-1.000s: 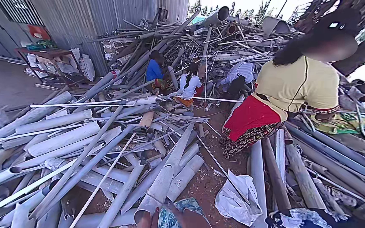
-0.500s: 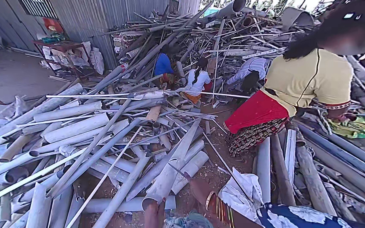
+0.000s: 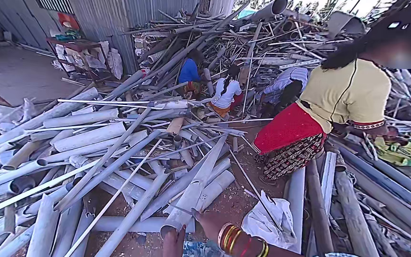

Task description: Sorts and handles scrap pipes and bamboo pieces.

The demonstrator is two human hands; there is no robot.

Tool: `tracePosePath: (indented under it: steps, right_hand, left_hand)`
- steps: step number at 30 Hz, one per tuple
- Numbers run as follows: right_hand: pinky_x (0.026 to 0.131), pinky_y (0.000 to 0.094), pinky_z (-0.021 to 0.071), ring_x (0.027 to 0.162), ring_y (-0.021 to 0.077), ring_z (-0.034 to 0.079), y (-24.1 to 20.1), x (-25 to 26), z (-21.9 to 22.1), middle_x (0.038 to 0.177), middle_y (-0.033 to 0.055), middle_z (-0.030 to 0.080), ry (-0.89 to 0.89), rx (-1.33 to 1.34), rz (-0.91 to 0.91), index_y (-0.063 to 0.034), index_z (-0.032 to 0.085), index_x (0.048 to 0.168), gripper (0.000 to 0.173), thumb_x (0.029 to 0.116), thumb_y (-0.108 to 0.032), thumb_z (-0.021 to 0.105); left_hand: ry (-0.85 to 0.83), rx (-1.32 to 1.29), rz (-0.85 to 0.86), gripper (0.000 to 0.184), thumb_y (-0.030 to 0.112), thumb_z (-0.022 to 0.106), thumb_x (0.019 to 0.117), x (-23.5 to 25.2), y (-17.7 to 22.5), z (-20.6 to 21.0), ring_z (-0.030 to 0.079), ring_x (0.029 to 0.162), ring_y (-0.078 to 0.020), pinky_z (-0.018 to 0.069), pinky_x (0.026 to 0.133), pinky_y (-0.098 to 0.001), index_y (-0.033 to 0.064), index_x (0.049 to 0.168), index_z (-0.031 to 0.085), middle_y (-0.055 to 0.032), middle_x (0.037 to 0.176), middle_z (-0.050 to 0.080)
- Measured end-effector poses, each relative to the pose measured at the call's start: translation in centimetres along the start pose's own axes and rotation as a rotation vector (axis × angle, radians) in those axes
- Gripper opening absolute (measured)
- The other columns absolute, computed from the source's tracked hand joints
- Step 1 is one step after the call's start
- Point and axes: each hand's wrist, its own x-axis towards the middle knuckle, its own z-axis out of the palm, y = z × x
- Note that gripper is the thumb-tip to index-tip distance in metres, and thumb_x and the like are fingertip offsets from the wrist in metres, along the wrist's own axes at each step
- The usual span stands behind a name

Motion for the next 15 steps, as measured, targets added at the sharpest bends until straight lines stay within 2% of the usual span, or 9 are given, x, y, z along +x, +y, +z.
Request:
tracePosePath:
  steps: [1,3,7,9,12,15]
  right_hand:
    - [0.1,0.0613,0.0469,0.124,0.0502,0.059,-1.0,-1.2,0.1,0.132,0.0329,0.06,-0.022,-0.033,-0.067,-0.0131,0.02,0.165,0.066,0.1051,0.003,0.044]
    - [0.098,0.0619,0.0477,0.122,0.0496,0.059,-0.4,-0.1,-0.5,0.13,0.0323,0.061,0.011,-0.035,-0.097,-0.0095,0.029,0.162,0.06,0.1046,0.002,0.046]
    - [0.102,0.0619,0.0462,0.131,0.0463,0.055,4.2,5.8,-2.3,0.142,0.0288,0.056,0.122,0.048,0.144,-0.0009,0.047,0.15,0.049,0.1004,0.004,0.051]
    - [0.102,0.063,0.0457,0.13,0.0477,0.055,2.8,4.5,-2.0,0.14,0.0301,0.056,0.094,0.04,0.087,-0.0038,0.044,0.153,0.053,0.1011,0.003,0.051]
    - [0.1,0.064,0.0467,0.125,0.0494,0.058,-0.9,2.0,1.0,0.134,0.0314,0.06,0.033,0.039,-0.075,-0.0142,0.027,0.163,0.067,0.1021,0.004,0.049]
    - [0.1,0.0624,0.0476,0.125,0.0475,0.059,0.1,4.1,1.7,0.135,0.0292,0.06,0.087,0.168,0.015,-0.0149,0.029,0.163,0.062,0.1044,0.0,0.046]
  left_hand:
    - [0.018,-0.002,0.0,0.035,0.015,0.055,0.1014,0.0,-0.3,0.2,0.062,0.081,-0.0379,0.0467,0.081,-0.0559,-0.0165,0.089,0.064,-0.0263,0.079,0.062]
    - [0.021,0.003,-0.026,0.036,0.016,0.055,0.1025,-0.2,-0.3,0.2,0.062,0.083,-0.0383,0.0461,0.082,-0.0556,-0.0167,0.088,0.063,-0.0271,0.08,0.061]
    - [0.01,0.005,-0.02,0.036,0.015,0.055,0.1026,-0.7,0.0,0.6,0.063,0.087,-0.0404,0.0462,0.085,-0.0561,-0.0181,0.092,0.064,-0.0299,0.084,0.063]
    - [0.009,-0.015,-0.017,0.036,0.015,0.054,0.1032,-0.4,0.0,0.5,0.063,0.088,-0.0395,0.0464,0.086,-0.0556,-0.0185,0.093,0.064,-0.03,0.085,0.063]
    - [0.039,-0.014,-0.021,0.038,0.016,0.055,0.103,-0.2,-1.0,0.6,0.057,0.076,-0.0326,0.0458,0.077,-0.052,-0.0163,0.083,0.06,-0.023,0.074,0.057]
    - [0.076,-0.043,-0.018,0.035,0.014,0.056,0.1017,0.2,-2.1,0.7,0.055,0.072,-0.0263,0.0455,0.075,-0.0478,-0.015,0.082,0.059,-0.0185,0.072,0.055]
